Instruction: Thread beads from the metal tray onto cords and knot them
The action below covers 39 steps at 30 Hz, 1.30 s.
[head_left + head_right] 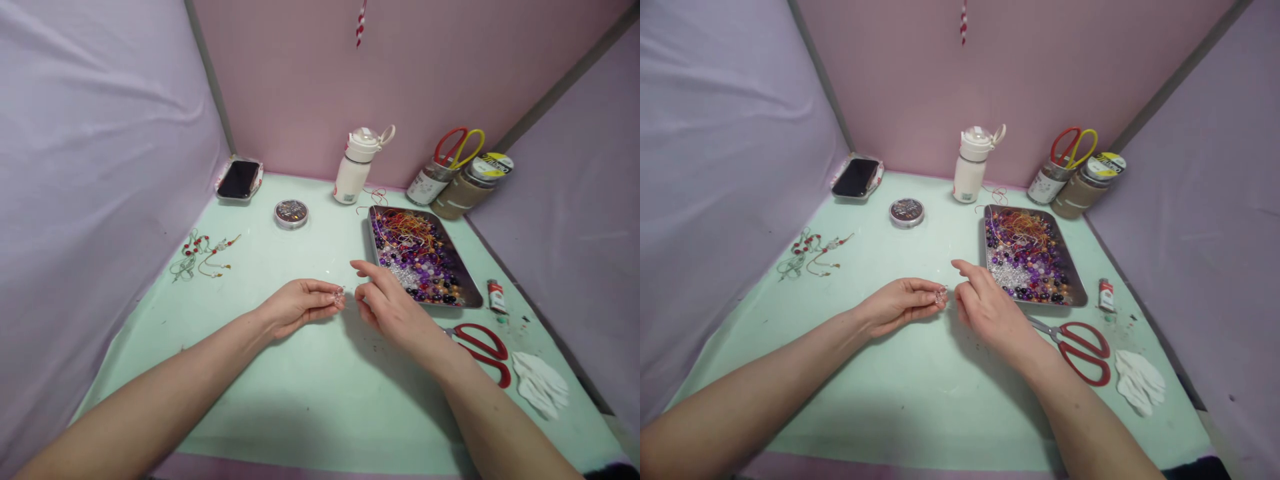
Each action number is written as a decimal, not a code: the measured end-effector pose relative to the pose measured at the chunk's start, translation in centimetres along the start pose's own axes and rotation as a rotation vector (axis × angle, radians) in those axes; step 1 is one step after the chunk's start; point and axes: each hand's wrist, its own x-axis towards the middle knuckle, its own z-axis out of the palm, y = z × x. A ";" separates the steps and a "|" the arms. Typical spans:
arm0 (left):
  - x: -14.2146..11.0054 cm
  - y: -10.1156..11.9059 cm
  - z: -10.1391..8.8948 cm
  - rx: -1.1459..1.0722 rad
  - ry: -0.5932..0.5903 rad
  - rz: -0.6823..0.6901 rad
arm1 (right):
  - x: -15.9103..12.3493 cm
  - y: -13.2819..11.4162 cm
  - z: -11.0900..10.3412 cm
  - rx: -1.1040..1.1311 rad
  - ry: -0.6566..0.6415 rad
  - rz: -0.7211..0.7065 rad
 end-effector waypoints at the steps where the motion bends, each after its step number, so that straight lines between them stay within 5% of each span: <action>1: 0.0 0.0 0.0 -0.001 -0.002 0.003 | 0.0 0.0 0.1 0.003 -0.002 -0.001; 23: 0.1 -0.4 0.0 -0.056 0.011 0.030 | -0.1 -0.3 0.8 -0.032 0.016 -0.010; 39: 0.4 -1.5 0.3 -0.005 -0.001 0.212 | 0.0 -1.1 1.7 -0.030 0.052 0.058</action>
